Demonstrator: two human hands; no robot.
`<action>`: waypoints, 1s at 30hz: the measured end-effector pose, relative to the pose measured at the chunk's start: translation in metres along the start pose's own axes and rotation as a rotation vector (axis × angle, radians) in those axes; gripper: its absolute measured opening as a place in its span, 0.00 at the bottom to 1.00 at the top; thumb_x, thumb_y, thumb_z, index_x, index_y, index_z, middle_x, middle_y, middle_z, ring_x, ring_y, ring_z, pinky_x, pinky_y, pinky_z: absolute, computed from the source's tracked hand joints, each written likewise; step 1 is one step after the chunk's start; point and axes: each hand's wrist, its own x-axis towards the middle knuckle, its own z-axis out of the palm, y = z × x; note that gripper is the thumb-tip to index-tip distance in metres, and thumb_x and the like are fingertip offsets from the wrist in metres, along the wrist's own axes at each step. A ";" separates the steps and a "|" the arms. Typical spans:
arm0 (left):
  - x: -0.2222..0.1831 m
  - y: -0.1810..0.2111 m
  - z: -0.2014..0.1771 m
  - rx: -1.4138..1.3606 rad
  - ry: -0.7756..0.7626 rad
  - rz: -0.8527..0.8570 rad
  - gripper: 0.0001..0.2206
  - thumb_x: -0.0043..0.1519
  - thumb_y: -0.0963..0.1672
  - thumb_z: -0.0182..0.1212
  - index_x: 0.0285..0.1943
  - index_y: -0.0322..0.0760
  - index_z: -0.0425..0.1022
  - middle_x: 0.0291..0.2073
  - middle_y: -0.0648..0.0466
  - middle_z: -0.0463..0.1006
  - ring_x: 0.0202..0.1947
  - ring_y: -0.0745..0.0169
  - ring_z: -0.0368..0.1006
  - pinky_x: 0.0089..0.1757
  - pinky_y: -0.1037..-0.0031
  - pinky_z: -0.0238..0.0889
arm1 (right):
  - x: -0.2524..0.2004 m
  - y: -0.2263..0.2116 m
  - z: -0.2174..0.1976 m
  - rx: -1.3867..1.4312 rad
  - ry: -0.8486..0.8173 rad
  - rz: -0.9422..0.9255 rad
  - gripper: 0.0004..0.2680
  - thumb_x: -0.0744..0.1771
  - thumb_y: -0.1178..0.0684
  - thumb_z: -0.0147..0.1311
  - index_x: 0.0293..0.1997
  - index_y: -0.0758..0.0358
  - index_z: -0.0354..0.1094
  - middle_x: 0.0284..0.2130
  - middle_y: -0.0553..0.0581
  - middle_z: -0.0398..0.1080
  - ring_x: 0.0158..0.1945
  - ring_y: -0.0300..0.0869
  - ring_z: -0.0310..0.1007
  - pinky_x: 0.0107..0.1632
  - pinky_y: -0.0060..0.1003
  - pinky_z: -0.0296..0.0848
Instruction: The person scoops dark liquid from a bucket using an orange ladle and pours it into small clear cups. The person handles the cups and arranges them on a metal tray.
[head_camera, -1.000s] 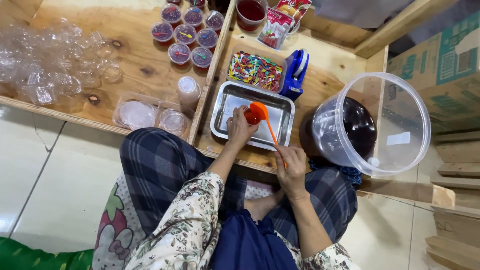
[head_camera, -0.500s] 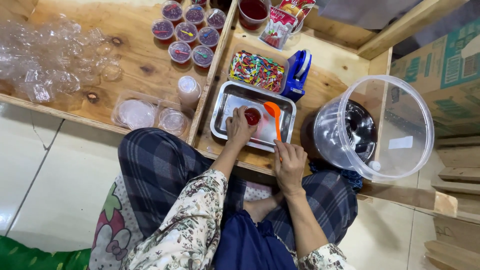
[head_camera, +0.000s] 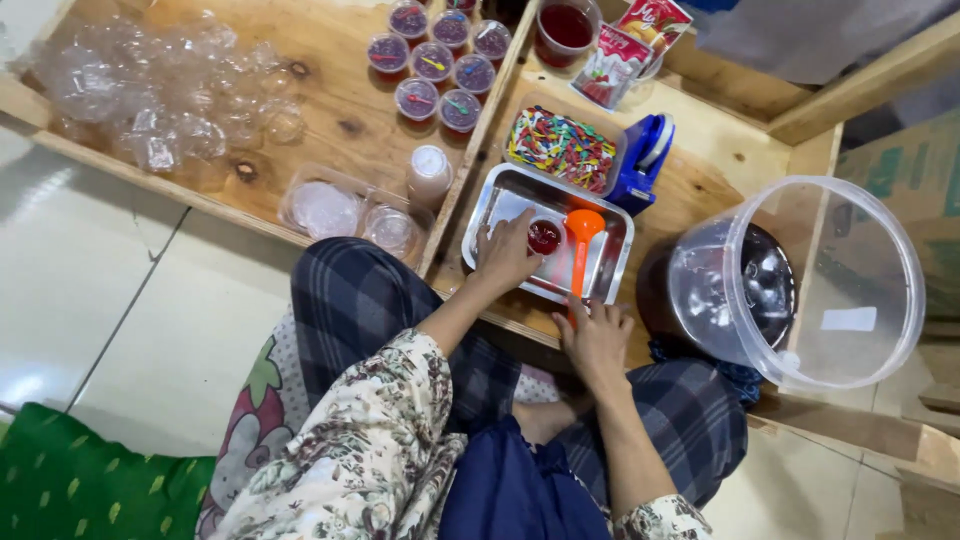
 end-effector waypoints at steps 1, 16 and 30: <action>0.007 -0.018 -0.002 0.002 0.011 -0.011 0.36 0.57 0.46 0.64 0.76 0.38 0.53 0.63 0.39 0.71 0.68 0.36 0.59 0.62 0.42 0.35 | 0.003 0.000 0.000 0.008 0.003 -0.013 0.18 0.66 0.30 0.51 0.54 0.45 0.75 0.38 0.55 0.75 0.47 0.50 0.72 0.50 0.51 0.63; 0.040 -0.207 -0.110 0.265 -0.007 -0.369 0.16 0.60 0.46 0.57 0.54 0.36 0.80 0.48 0.41 0.80 0.55 0.38 0.74 0.51 0.41 0.67 | 0.131 -0.158 -0.010 0.428 0.139 -0.353 0.08 0.66 0.47 0.58 0.48 0.39 0.77 0.45 0.42 0.76 0.54 0.41 0.70 0.54 0.40 0.62; 0.021 -0.170 -0.138 0.103 -0.328 -0.511 0.22 0.60 0.43 0.53 0.63 0.25 0.70 0.65 0.42 0.70 0.69 0.48 0.62 0.64 0.54 0.57 | 0.174 -0.235 0.097 0.167 -0.003 -0.536 0.07 0.66 0.48 0.54 0.45 0.45 0.75 0.52 0.50 0.71 0.62 0.48 0.63 0.61 0.53 0.53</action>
